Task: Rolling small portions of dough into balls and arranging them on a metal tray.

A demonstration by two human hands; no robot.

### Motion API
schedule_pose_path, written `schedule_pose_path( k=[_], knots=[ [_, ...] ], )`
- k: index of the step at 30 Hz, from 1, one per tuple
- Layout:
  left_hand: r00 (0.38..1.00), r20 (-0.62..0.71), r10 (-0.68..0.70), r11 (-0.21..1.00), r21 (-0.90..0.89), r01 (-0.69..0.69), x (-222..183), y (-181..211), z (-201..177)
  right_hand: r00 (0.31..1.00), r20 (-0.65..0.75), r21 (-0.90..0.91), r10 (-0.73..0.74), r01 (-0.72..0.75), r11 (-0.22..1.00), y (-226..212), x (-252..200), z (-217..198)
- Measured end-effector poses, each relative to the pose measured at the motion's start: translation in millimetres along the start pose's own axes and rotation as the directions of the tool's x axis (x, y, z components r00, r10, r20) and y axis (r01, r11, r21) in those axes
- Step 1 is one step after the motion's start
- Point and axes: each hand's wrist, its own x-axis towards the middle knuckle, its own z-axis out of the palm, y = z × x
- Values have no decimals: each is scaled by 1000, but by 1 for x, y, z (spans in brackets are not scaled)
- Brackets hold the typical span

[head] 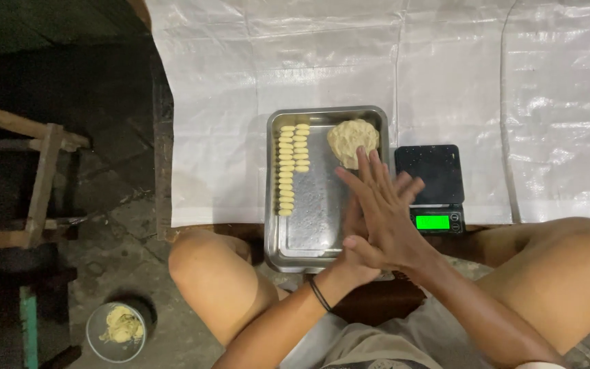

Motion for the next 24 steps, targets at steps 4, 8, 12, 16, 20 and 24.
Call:
schedule_pose_path(
  k=[4,8,12,16,20,24],
  knots=[
    [960,274,-58,853,514,-95,-7,6,13,1000,5,5,-19,19,1000,-16,-7,17],
    [977,189,104,917,362,-168,4,26,20,1000,-9,12,-30,30,999,-4,1,6],
    [900,-29,434,895,126,-428,29,-12,63,999,-25,-1,-37,37,999,-4,3,4],
    [974,109,-199,964,201,175,-5,41,31,999,-24,-21,-48,47,999,-18,-2,18],
    [987,-55,-148,958,-257,129,-1,43,39,998,-39,-23,-47,46,999,-6,10,7],
    [998,52,-33,971,239,20,-8,12,22,997,-49,-35,-64,62,997,-14,9,17]
  ],
)
